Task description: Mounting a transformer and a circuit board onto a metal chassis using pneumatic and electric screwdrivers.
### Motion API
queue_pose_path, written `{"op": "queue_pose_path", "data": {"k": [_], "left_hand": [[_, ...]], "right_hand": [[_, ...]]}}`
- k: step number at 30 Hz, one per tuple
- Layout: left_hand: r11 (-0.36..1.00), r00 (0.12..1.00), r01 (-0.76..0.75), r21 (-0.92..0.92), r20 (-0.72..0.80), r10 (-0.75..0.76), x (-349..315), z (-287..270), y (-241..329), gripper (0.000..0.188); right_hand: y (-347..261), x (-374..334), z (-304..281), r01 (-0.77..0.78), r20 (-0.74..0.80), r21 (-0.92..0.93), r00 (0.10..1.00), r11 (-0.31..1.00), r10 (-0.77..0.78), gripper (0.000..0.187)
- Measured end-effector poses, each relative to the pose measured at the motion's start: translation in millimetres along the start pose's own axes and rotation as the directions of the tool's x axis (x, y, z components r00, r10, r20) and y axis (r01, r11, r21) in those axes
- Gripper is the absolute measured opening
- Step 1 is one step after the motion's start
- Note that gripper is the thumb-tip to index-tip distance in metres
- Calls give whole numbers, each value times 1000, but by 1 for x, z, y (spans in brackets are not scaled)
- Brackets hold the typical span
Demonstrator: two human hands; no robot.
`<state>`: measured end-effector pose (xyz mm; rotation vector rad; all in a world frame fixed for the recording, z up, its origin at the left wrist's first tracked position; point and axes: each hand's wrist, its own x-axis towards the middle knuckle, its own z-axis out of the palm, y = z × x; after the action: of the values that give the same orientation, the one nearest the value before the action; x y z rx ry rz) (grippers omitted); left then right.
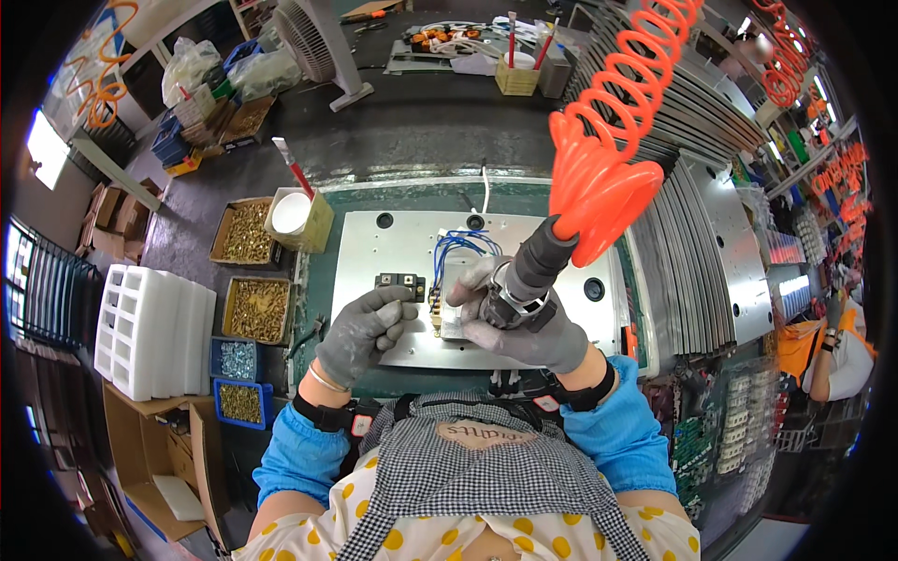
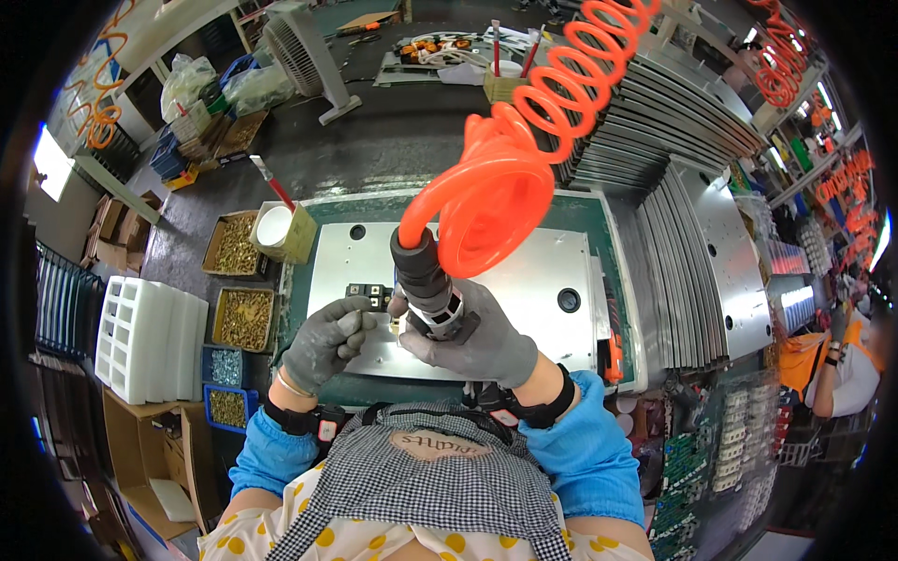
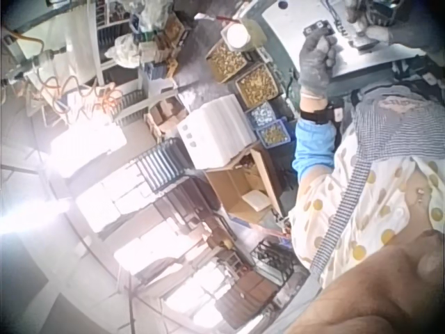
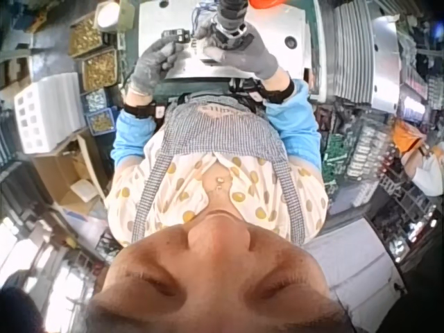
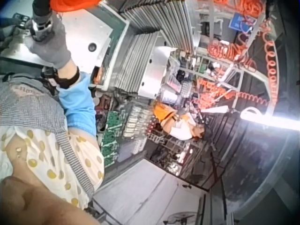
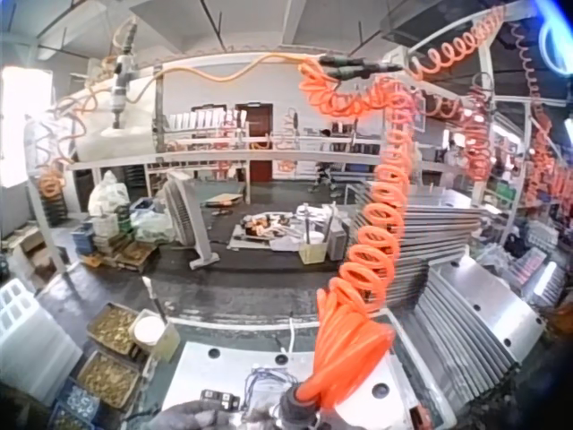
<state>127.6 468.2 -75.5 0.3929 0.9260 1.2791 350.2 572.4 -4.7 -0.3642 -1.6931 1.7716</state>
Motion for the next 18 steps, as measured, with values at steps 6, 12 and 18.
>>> {"op": "queue_pose_path", "data": {"k": [6,12,18], "left_hand": [[997,1000,10,71,-21,-9,-2,1,-1,30],[998,999,-7,60,34,5,-3,-2,-4,27],[996,1000,3,89,-29,0,-4,0,-3,27]], "right_hand": [[2,2,-3,48,53,-101,998,994,-42,34],[-4,0,0,-94,22,56,995,994,93,38],[-2,1,-4,-1,90,-60,996,998,7,41]]}}
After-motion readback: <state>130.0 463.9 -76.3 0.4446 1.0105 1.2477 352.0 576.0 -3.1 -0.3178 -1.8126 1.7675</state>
